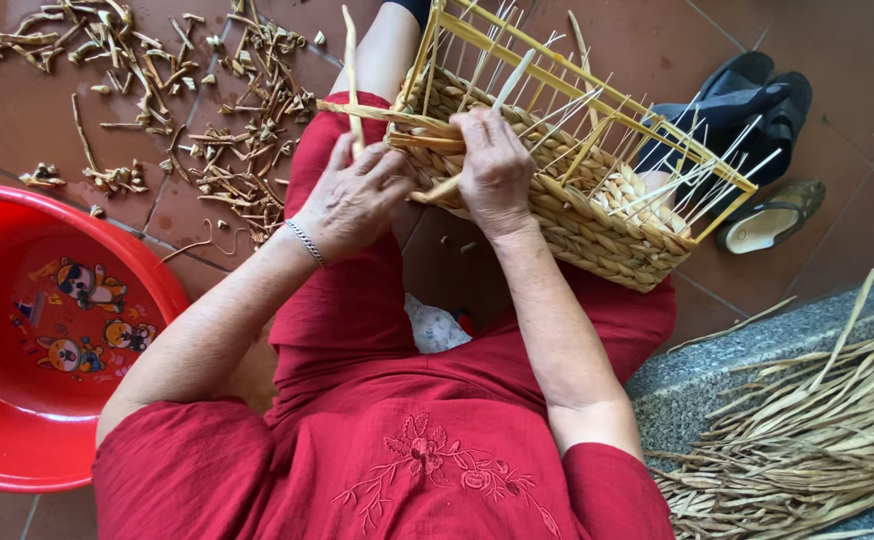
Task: The person sits on the floor weaving dried water hyacinth strands around a rectangular bamboo frame basket, trimming excess strands with scissors and tucking and tightening the woven bands along the basket sides.
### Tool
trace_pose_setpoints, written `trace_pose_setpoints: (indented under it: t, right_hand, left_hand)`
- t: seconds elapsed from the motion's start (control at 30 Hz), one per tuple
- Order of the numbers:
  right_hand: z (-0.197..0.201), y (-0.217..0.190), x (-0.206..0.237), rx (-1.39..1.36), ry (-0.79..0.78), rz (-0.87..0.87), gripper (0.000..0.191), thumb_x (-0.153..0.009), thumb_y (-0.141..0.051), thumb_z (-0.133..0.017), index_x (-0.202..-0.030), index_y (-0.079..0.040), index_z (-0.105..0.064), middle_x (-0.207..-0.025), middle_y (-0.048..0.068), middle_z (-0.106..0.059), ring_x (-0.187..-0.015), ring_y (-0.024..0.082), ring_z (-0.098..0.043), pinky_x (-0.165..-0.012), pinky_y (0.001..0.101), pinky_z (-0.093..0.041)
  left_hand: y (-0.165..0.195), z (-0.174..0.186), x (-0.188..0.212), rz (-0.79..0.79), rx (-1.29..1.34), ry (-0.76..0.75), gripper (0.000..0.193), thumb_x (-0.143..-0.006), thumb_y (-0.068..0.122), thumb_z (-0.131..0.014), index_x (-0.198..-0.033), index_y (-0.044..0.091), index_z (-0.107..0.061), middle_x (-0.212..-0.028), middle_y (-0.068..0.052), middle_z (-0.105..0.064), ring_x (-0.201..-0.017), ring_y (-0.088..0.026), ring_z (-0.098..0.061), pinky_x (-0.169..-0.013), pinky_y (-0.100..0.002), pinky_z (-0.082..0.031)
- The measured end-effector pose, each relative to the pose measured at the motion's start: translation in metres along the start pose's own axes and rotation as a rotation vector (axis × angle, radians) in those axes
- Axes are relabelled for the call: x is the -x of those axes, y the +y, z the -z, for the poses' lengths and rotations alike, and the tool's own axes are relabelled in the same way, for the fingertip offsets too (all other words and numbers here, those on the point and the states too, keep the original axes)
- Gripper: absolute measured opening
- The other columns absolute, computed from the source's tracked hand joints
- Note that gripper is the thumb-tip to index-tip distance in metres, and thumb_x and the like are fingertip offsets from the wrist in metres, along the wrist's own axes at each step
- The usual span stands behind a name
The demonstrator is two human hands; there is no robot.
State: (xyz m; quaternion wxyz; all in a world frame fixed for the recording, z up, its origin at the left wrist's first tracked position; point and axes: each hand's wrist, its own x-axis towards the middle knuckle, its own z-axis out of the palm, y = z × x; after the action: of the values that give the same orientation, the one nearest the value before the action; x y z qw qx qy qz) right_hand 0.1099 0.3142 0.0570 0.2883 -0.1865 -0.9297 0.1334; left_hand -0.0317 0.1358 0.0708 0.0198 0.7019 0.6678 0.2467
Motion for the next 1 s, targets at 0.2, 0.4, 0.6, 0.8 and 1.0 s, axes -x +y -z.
trace_pose_setpoints:
  t: [0.2,0.4,0.6,0.8,1.0]
  right_hand:
    - [0.042,0.004,-0.014,-0.398,-0.398,-0.205,0.028,-0.097,0.001,-0.068,-0.124,-0.007,-0.070,-0.110,0.010,-0.074,-0.090,0.022,-0.072,-0.080,0.0330,-0.062]
    - [0.047,-0.005,-0.022,-0.404,-0.340,-0.143,0.023,-0.094,-0.005,-0.074,-0.117,-0.007,-0.070,-0.102,0.012,-0.075,-0.092,0.022,-0.073,-0.081,0.0350,-0.059]
    - [0.045,0.002,-0.018,-0.479,-0.392,-0.408,0.015,-0.102,-0.004,-0.064,-0.117,-0.007,-0.063,-0.093,0.010,-0.075,-0.085,0.018,-0.074,-0.075,0.0348,-0.059]
    - [0.050,0.006,-0.016,-0.562,-0.432,-0.393,0.016,-0.104,-0.003,-0.057,-0.119,-0.008,-0.059,-0.098,0.009,-0.076,-0.092,0.018,-0.076,-0.082,0.0351,-0.062]
    - [0.047,0.010,-0.010,-0.559,-0.392,-0.368,0.017,-0.106,-0.002,-0.058,-0.121,-0.008,-0.059,-0.103,0.010,-0.076,-0.097,0.019,-0.076,-0.085,0.0348,-0.061]
  left_hand:
    - [-0.024,0.022,0.003,0.183,-0.122,-0.045,0.021,-0.103,0.032,-0.075,-0.097,0.015,-0.065,-0.085,-0.002,-0.054,-0.088,-0.022,-0.053,-0.105,-0.050,-0.040]
    - [-0.023,0.036,-0.041,0.189,-0.413,0.393,0.021,-0.097,0.030,-0.080,-0.107,0.018,-0.066,-0.103,-0.007,-0.056,-0.106,-0.026,-0.057,-0.103,-0.052,-0.035]
    - [-0.004,-0.004,-0.040,0.024,-0.074,0.197,0.035,-0.092,0.010,-0.074,-0.126,0.010,-0.064,-0.118,-0.011,-0.059,-0.117,-0.030,-0.057,-0.101,-0.047,-0.048]
    - [-0.029,-0.070,-0.088,0.331,0.162,0.055,0.039,-0.089,0.014,-0.075,-0.124,0.009,-0.059,-0.110,-0.016,-0.063,-0.100,-0.035,-0.063,-0.081,-0.050,-0.052]
    - [-0.041,-0.086,-0.126,0.367,0.307,0.102,0.024,-0.095,0.024,-0.073,-0.111,0.009,-0.063,-0.091,-0.015,-0.068,-0.083,-0.031,-0.070,-0.067,-0.047,-0.057]
